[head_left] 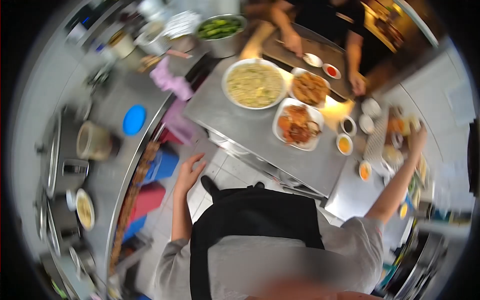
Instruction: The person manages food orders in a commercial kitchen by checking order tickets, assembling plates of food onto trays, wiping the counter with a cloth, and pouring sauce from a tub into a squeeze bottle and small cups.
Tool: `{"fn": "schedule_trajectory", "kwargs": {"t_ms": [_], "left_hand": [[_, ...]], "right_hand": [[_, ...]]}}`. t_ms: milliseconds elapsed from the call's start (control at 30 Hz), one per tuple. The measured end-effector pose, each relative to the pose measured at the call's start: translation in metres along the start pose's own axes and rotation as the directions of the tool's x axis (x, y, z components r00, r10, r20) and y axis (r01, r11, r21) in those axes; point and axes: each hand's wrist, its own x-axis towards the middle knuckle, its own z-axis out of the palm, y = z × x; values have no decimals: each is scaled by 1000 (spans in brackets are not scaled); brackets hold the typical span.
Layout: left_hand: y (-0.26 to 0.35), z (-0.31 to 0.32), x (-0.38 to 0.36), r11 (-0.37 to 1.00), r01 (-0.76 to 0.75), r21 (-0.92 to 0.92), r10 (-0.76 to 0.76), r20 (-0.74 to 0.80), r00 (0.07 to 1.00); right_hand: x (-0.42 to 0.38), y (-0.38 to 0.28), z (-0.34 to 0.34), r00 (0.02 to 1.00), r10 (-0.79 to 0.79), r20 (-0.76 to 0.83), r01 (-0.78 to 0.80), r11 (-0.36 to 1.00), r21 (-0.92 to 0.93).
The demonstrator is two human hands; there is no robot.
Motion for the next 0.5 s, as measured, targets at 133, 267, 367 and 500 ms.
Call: {"fn": "schedule_trajectory", "kwargs": {"t_ms": [133, 267, 367, 500], "left_hand": [[-23, 3, -15, 978, -33, 204, 17, 79, 997], [-36, 4, -26, 926, 107, 362, -197, 221, 955], [-50, -7, -31, 933, 162, 320, -218, 145, 965], [-70, -46, -37, 942, 176, 285, -181, -10, 983]], "right_hand": [[2, 13, 1, 996, -86, 21, 87, 994, -70], [10, 18, 5, 998, -55, 30, 56, 998, -38], [16, 11, 0, 998, -37, 49, 45, 985, -164], [13, -6, 3, 974, 131, 184, -143, 989, 50]]}}
